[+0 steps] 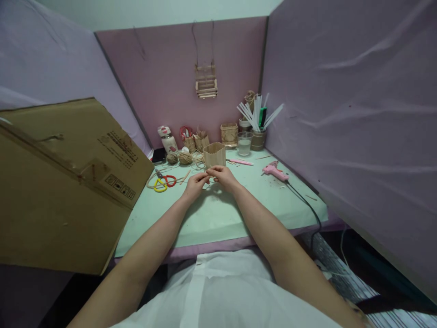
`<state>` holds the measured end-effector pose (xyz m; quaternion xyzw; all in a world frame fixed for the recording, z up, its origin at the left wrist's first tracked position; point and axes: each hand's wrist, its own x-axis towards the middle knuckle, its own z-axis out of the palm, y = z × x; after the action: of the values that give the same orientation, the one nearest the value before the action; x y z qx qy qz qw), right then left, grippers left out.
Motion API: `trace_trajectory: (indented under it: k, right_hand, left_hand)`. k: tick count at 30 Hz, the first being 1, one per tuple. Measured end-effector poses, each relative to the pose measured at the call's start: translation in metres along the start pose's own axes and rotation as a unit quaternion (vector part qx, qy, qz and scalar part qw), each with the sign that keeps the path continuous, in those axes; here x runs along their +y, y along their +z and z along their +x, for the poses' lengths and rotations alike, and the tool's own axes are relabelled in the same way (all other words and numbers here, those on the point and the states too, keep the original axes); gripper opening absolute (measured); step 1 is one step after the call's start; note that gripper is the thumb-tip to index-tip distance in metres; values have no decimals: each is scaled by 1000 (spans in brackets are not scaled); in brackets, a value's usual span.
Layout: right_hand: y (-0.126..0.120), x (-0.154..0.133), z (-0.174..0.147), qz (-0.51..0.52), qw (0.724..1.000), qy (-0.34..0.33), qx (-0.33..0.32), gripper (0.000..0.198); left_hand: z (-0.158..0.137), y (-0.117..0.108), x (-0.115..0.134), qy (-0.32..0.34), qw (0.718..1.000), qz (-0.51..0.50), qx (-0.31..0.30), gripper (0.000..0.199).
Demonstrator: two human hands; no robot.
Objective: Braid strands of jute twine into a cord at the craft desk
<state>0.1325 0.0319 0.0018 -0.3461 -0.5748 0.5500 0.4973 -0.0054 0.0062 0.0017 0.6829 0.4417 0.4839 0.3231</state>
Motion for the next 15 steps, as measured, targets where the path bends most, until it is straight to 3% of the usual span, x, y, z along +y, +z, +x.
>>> trace_trajectory:
  k: [9,15]
  right_hand:
    - [-2,2,4,-14,992,-18,120,31]
    - [-4,5,4,-54,992,11,112,39]
  left_hand:
    - [2,0,-3,-17,999,25,-25,22]
    - [2,0,-6,-17,999,32,-3,23]
